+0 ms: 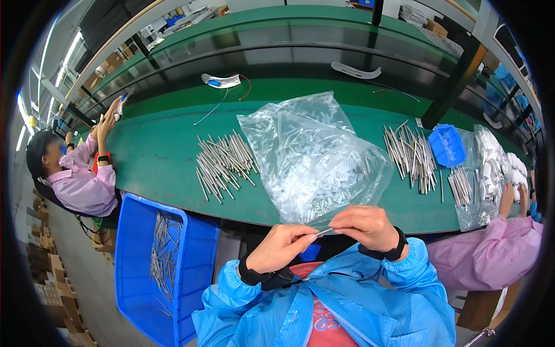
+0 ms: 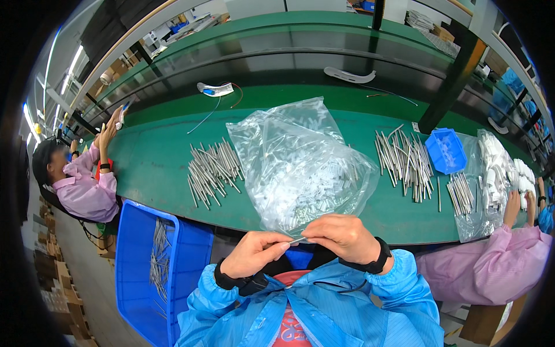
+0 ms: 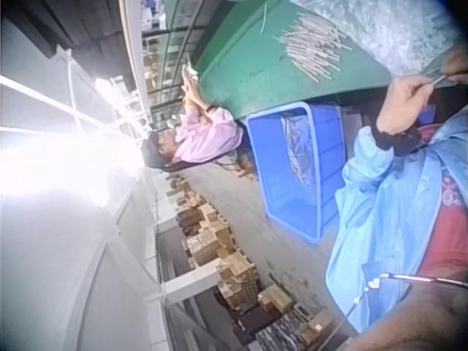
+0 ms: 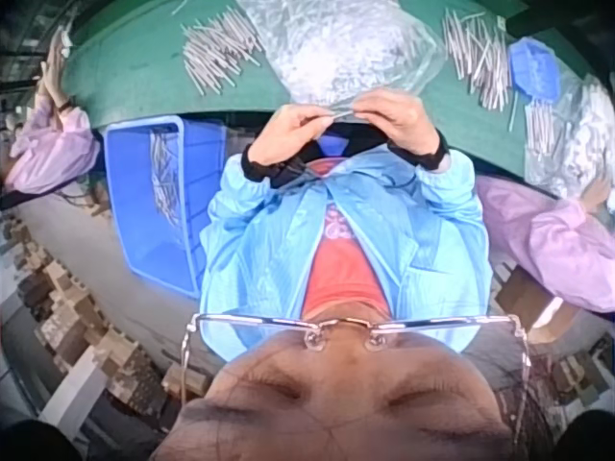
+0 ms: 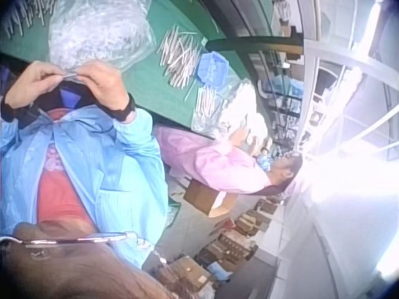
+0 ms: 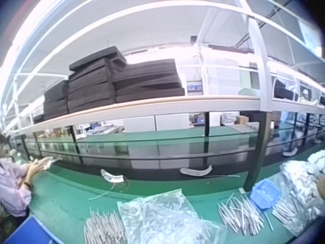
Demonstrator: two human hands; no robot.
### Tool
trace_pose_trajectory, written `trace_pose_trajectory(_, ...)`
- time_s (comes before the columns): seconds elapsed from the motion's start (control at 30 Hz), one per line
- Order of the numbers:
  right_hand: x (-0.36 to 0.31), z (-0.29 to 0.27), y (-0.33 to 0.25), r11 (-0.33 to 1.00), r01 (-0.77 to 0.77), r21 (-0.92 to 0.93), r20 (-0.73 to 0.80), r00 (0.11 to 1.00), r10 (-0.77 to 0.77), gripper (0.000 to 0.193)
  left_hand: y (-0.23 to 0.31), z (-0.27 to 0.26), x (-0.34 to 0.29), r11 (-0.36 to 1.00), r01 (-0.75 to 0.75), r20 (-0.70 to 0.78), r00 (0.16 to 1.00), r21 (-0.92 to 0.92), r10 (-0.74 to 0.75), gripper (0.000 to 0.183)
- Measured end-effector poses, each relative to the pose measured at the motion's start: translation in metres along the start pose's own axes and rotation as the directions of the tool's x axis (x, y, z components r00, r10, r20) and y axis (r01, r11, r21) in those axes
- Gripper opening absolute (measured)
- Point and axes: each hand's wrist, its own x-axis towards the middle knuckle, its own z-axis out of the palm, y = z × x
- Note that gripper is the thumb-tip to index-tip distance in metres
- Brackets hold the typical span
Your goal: The recorder is picking up metal pins and placing them into a plastic bag on an assembly line.
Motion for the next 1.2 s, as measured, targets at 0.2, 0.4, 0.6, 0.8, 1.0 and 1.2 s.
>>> trace_pose_trajectory(0.2, -0.001, 0.007, -0.003, 1.0, -0.017, 0.022, -0.001, 1.0, 0.017, 0.017, -0.01, 0.0, -0.002, 0.986, 0.041, 0.04, 0.999, -0.162, -0.035, 0.025)
trace_pose_trajectory(0.4, 0.002, 0.009, -0.008, 0.998, -0.065, 0.01, 0.022, 0.998, 0.065, 0.016, 0.004, 0.004, -0.002, 0.988, -0.082, -0.071, 0.993, 0.127, 0.091, 0.021)
trace_pose_trajectory(0.6, 0.002, 0.004, -0.006, 0.997, -0.077, 0.002, -0.002, 0.997, 0.077, 0.015, 0.007, 0.003, -0.004, 0.968, -0.128, -0.111, 0.982, 0.215, 0.154, 0.02)
trace_pose_trajectory(0.8, 0.002, 0.015, 0.0, 0.999, -0.031, -0.016, -0.002, 1.0, 0.031, 0.015, 0.004, 0.005, 0.0, 0.927, -0.202, -0.139, 0.957, 0.316, 0.256, 0.019)
trace_pose_trajectory(1.0, -0.002, 0.013, -0.008, 0.967, -0.224, 0.122, 0.0, 0.974, 0.225, 0.014, 0.009, 0.007, -0.001, 0.894, -0.21, -0.161, 0.943, 0.395, 0.292, 0.018)
trace_pose_trajectory(1.2, -0.007, 0.017, -0.005, 0.985, -0.16, 0.068, -0.04, 0.986, 0.163, 0.014, 0.003, 0.01, 0.0, 0.855, -0.248, -0.155, 0.923, 0.456, 0.351, 0.019)
